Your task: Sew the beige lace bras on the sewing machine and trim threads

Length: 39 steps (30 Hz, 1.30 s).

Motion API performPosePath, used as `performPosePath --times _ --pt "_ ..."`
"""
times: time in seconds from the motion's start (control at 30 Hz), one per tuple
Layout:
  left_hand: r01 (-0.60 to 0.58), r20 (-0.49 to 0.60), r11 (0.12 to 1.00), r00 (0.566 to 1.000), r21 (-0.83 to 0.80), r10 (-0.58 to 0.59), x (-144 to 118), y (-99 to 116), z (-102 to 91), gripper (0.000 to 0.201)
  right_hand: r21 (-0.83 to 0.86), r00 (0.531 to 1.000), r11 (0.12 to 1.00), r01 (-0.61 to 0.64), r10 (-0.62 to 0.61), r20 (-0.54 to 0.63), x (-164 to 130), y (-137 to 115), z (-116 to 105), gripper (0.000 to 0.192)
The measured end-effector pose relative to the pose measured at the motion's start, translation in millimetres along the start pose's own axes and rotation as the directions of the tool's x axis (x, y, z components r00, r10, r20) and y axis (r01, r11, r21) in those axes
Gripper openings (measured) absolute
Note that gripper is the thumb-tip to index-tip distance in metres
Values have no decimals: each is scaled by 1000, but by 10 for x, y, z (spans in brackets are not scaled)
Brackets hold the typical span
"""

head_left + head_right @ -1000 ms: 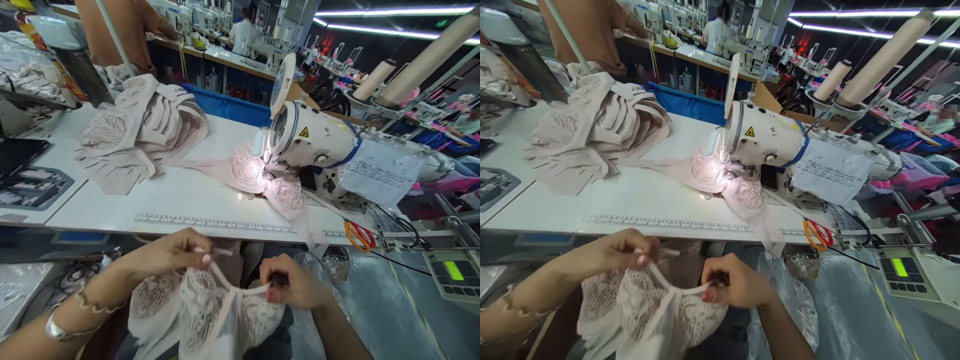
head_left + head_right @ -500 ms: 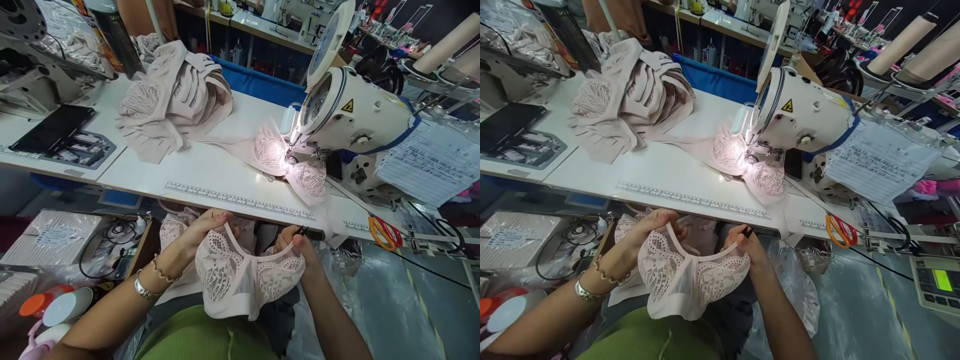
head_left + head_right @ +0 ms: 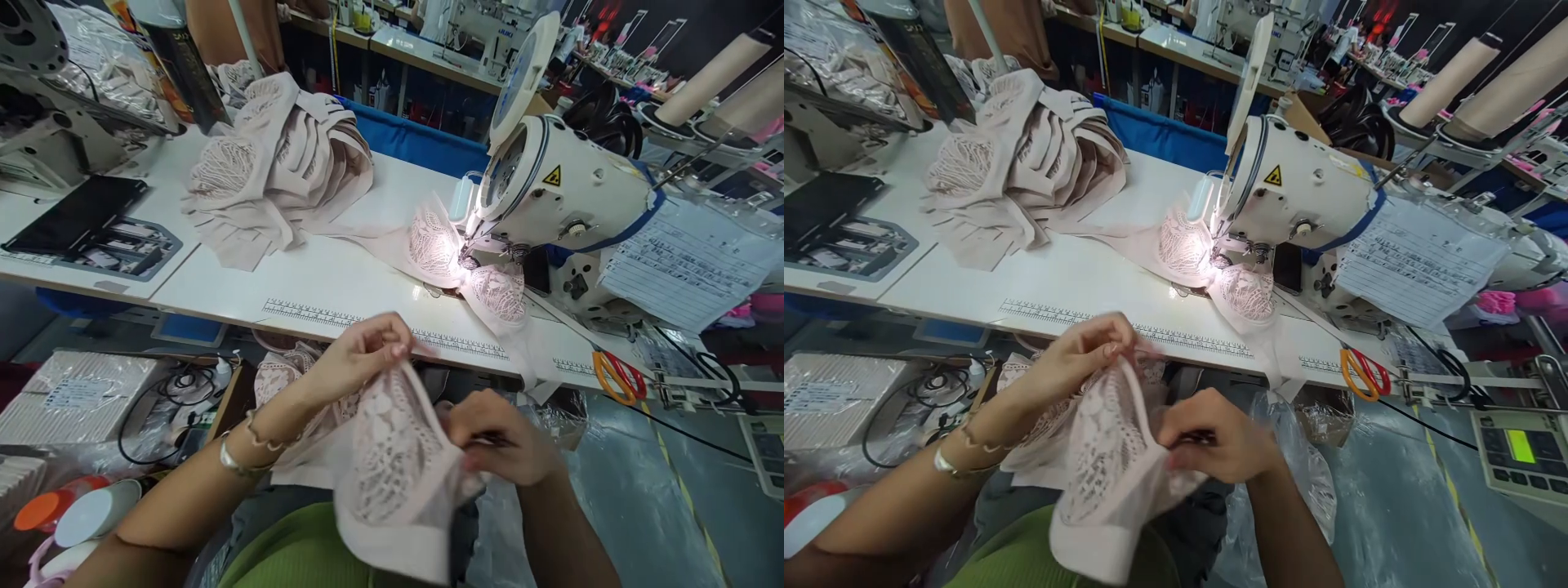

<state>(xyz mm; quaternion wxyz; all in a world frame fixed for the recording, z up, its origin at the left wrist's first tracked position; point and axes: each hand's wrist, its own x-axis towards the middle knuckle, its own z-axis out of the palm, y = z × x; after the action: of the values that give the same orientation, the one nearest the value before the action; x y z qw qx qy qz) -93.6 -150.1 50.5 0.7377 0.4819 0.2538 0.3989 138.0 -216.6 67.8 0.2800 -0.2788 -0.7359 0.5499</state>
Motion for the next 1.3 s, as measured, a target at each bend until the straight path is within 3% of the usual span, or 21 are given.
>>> performPosePath --times 0.07,0.13,0.27,0.33,0.43,0.5,0.6,0.67,0.8,0.93,1.1,1.3 --pt "-263 -51 895 952 360 300 -66 180 42 21 61 984 997 51 -40 -173 -198 -127 -30 39" --pt "-365 17 738 901 567 433 -199 293 117 6 34 937 998 45 -31 -348 -343 -234 -35 37" --pt "-361 284 610 933 706 223 -470 149 284 15 -165 873 968 -191 91 -480 -314 -282 134 24" --pt "-345 298 541 938 767 176 -522 -65 323 22 -239 852 933 -268 114 -511 -210 -195 286 17" --pt "-321 237 492 945 810 225 -484 -352 317 14 -319 814 910 -264 32 -581 -108 -4 483 15" --pt "-283 176 526 954 802 244 -425 -429 292 8 -378 798 896 -231 -48 -600 -104 101 540 15" --pt "-161 37 646 979 746 201 -351 -377 254 8 -488 800 841 -234 -119 -588 -158 185 498 14" --pt "-83 -24 741 991 667 132 -322 -295 228 6 -496 841 840 -221 -93 -532 -207 205 417 15" --pt "-41 -72 866 993 499 89 -300 -183 134 12 -289 904 941 -178 41 -425 -326 217 226 33" --pt "-92 -131 895 978 437 164 -314 -187 -15 11 -184 899 962 -203 108 -424 -468 219 59 48" --pt "-97 -201 893 958 440 203 -349 -246 -140 11 -380 879 906 -186 -19 -476 -534 219 -9 35" --pt "-69 -236 865 949 497 211 -362 -245 -147 11 -500 769 820 -276 -123 -627 -456 228 107 27"
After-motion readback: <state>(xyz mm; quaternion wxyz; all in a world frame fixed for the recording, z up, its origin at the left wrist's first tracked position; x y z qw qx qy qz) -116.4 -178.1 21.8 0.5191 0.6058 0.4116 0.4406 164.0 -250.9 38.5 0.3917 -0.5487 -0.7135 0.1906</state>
